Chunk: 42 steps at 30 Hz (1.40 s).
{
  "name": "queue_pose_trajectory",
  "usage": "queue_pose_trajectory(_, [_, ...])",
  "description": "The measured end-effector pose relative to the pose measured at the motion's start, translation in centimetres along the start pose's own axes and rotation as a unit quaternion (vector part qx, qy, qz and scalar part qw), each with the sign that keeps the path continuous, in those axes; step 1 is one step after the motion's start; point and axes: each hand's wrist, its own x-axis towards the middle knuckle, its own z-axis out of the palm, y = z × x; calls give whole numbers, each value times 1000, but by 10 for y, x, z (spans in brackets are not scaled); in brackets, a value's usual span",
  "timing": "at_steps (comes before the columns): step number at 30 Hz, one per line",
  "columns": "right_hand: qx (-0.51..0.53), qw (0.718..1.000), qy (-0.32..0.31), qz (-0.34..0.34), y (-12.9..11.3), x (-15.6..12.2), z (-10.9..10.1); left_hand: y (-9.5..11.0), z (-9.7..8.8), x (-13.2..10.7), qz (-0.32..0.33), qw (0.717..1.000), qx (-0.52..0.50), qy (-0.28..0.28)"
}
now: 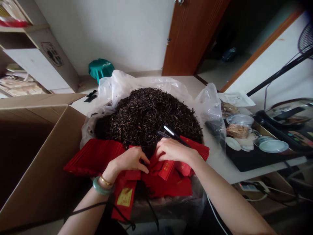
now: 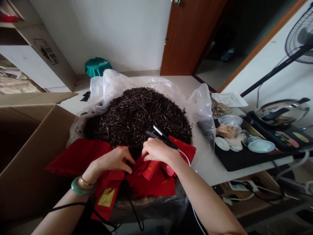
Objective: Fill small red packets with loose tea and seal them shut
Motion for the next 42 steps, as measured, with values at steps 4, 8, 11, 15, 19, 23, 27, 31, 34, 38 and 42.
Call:
queue_pose_trajectory(4, [1, 1000, -9, 12, 1, 0, -1, -4, -1, -1, -2, 1000, -25, -19])
queue_pose_trajectory(8, [5, 1000, -11, 21, 0, 1, -1, -1, -1, -1, -4, 1000, -23, -16])
queue_pose_trajectory(11, [7, 1000, -5, 21, 1, 1, 1, 5, 1, 0, -17, 999, 32, 3])
queue_pose_trajectory(15, [-2, 1000, -1, 21, 1, 1, 1, 10, 3, 3, -33, 995, 90, 9])
queue_pose_trajectory(19, [-4, 1000, -9, 23, 0, 1, 1, 11, 3, 3, -27, 995, 91, 4])
queue_pose_trajectory(23, [2, 1000, -12, 28, -1, 0, 0, 12, 3, 2, -29, 994, 107, 12])
queue_pose_trajectory(27, [3, 999, -16, 32, -1, -1, -1, 11, 2, 1, -20, 996, 90, 10])
queue_pose_trajectory(31, [-2, 999, -21, 31, -3, -1, -3, 8, 3, 0, 19, 998, 62, 19])
queue_pose_trajectory(34, [-3, 1000, -10, 21, -6, -1, -5, 10, 5, -2, 43, 996, 48, 69])
queue_pose_trajectory(38, [13, 996, 92, -8, -11, -1, -5, 16, 4, -4, 59, 972, -3, 229])
queue_pose_trajectory(42, [127, 957, 260, -27, -17, 2, -1, 16, 5, -5, 61, 908, -174, 377])
